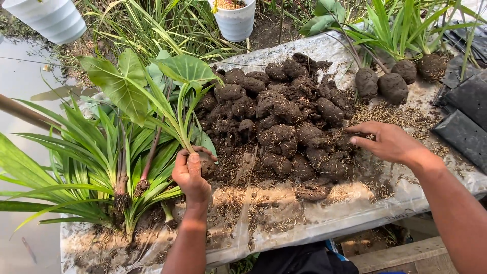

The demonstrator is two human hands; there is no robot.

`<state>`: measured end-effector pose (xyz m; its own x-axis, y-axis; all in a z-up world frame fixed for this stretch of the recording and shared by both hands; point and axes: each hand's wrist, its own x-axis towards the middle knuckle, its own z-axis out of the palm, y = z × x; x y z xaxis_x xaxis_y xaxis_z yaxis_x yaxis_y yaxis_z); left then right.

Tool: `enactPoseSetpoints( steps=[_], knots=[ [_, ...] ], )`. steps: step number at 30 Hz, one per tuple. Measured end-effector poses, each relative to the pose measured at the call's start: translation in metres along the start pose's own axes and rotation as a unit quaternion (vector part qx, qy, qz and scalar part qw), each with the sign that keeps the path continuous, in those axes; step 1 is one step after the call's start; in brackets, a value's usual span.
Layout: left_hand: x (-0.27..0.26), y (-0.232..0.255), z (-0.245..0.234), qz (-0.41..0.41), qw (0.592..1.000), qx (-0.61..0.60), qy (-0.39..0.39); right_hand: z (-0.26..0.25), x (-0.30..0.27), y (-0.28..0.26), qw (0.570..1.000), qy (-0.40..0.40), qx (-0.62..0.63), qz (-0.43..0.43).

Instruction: The person is preparing plant roots for transplanting by molding balls of wet soil around the root systems of individual plants.

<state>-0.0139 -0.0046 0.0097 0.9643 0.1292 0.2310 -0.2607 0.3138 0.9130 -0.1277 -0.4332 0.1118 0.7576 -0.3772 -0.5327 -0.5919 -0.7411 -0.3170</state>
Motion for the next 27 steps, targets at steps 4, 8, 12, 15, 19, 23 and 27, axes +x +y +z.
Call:
enactPoseSetpoints(
  steps=[4,8,12,15,19,23,27],
  knots=[
    [0.002,0.003,-0.001,0.015,0.999,0.035,-0.002,0.021,0.028,0.024,0.964,0.195,-0.005,-0.179],
    [0.0,0.002,0.0,0.021,0.999,0.03,-0.008,0.023,0.049,0.009,0.859,0.34,-0.168,-0.345],
    [-0.001,0.004,0.002,-0.004,1.0,0.011,-0.007,0.024,0.073,0.011,0.899,0.298,-0.235,-0.219],
    [0.0,0.003,0.0,-0.006,1.0,0.007,-0.009,0.035,0.069,0.018,0.931,0.239,-0.083,-0.264],
    [0.001,0.004,0.0,-0.015,1.0,0.01,-0.004,0.033,0.043,0.028,0.947,0.233,-0.076,-0.206],
    [0.002,0.007,0.0,-0.02,1.0,0.009,0.004,0.009,-0.02,-0.01,0.997,0.051,0.049,0.043],
    [0.001,0.006,0.001,-0.01,1.0,0.011,-0.006,0.004,-0.039,-0.032,0.985,0.007,0.147,0.085]
  ],
)
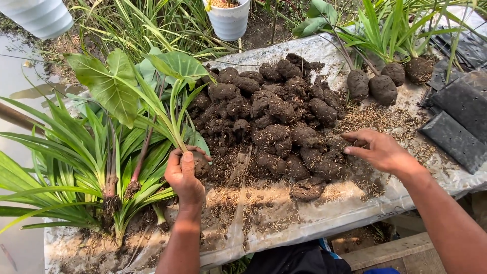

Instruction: The person is preparing plant roots for transplanting by molding balls of wet soil around the root systems of individual plants.

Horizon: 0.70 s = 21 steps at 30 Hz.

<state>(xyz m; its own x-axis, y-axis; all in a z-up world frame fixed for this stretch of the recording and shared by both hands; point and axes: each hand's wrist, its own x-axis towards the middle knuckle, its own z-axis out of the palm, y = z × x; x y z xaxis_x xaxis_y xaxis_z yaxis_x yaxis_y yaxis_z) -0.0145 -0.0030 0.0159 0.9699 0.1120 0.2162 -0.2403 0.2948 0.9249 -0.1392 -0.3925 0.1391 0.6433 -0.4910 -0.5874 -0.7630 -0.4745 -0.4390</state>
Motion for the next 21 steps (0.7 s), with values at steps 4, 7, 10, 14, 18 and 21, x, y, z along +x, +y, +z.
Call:
enactPoseSetpoints(
  steps=[4,7,10,14,18,21],
  knots=[
    [-0.001,0.001,0.001,-0.007,1.0,-0.012,0.004,0.003,0.033,0.028,0.998,0.008,0.001,-0.056],
    [-0.001,0.0,0.001,-0.003,1.0,0.001,0.003,0.003,0.032,0.027,0.997,-0.001,-0.019,-0.071],
    [-0.001,0.0,0.001,-0.004,1.0,-0.002,0.006,-0.002,0.019,0.013,0.999,-0.014,0.041,-0.02],
    [-0.003,0.004,0.002,-0.003,1.0,0.01,-0.006,-0.001,0.026,0.01,0.999,-0.005,0.039,-0.022],
    [-0.004,0.0,0.002,-0.023,1.0,-0.012,-0.003,0.005,0.041,0.021,0.998,0.012,-0.021,-0.065],
    [-0.004,0.0,0.002,-0.019,1.0,-0.004,-0.005,0.011,0.039,0.028,0.992,0.04,-0.089,-0.073]
  ],
)
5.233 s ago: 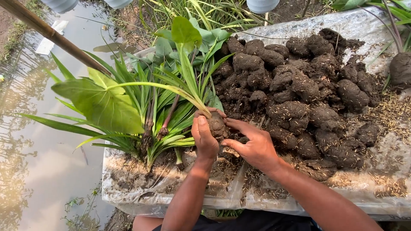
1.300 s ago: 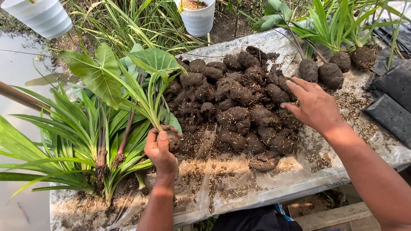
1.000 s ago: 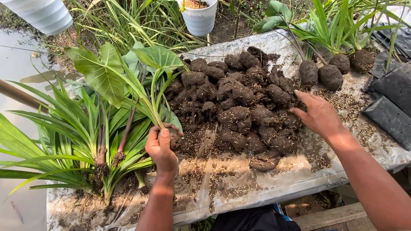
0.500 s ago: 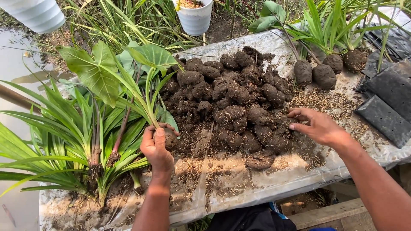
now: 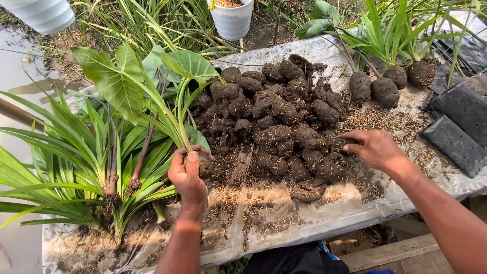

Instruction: The person is preparing plant roots for transplanting by molding balls of wet soil around the root systems of individual plants.

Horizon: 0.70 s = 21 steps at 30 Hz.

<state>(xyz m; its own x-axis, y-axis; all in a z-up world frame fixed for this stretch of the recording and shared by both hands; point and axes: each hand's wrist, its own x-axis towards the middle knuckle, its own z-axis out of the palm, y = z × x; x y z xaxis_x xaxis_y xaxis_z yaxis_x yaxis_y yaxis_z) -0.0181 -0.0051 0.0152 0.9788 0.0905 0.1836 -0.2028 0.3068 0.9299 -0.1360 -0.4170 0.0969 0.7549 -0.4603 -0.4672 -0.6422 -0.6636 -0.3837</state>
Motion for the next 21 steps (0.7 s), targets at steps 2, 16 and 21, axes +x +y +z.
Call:
enactPoseSetpoints(
  steps=[2,16,21],
  knots=[
    [0.0,0.002,0.002,0.011,1.0,0.013,0.001,0.012,0.008,0.018,0.993,0.024,-0.11,-0.03],
    [0.002,0.008,0.0,-0.007,1.0,0.012,0.013,0.021,0.026,0.038,0.86,0.018,-0.501,-0.094],
    [0.003,0.006,-0.001,-0.003,1.0,0.018,0.009,0.011,0.026,0.028,0.821,0.048,-0.557,-0.119]
  ],
)
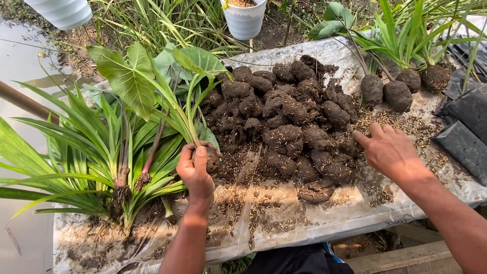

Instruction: The person is preparing plant roots for transplanting by molding balls of wet soil around the root systems of individual plants.

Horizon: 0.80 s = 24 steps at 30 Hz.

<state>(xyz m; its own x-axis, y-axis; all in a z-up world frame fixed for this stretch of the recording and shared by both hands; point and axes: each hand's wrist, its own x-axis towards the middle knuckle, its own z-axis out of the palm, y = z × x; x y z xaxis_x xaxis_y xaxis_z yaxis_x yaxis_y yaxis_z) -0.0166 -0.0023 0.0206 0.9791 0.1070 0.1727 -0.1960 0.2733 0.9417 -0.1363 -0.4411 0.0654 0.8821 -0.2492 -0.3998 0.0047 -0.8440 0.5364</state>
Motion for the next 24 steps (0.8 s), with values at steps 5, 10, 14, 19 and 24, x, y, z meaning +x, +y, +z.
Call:
enactPoseSetpoints(
  steps=[5,10,14,19,24],
  knots=[
    [-0.003,0.002,0.001,0.026,1.0,-0.008,-0.002,-0.097,-0.041,-0.019,0.775,0.026,0.613,0.154],
    [0.002,-0.015,-0.004,0.076,0.997,-0.004,0.001,-0.07,-0.021,-0.101,0.38,0.071,0.916,-0.103],
    [0.012,-0.043,-0.016,0.111,0.988,-0.103,0.026,-0.11,-0.012,-0.181,0.411,0.117,0.882,-0.199],
    [0.022,-0.043,-0.023,0.107,0.987,-0.115,0.039,-0.096,0.013,-0.244,0.428,0.154,0.851,-0.262],
    [0.022,-0.027,-0.026,0.062,0.977,-0.202,0.018,-0.153,-0.012,-0.23,0.505,-0.061,0.804,-0.309]
  ],
)
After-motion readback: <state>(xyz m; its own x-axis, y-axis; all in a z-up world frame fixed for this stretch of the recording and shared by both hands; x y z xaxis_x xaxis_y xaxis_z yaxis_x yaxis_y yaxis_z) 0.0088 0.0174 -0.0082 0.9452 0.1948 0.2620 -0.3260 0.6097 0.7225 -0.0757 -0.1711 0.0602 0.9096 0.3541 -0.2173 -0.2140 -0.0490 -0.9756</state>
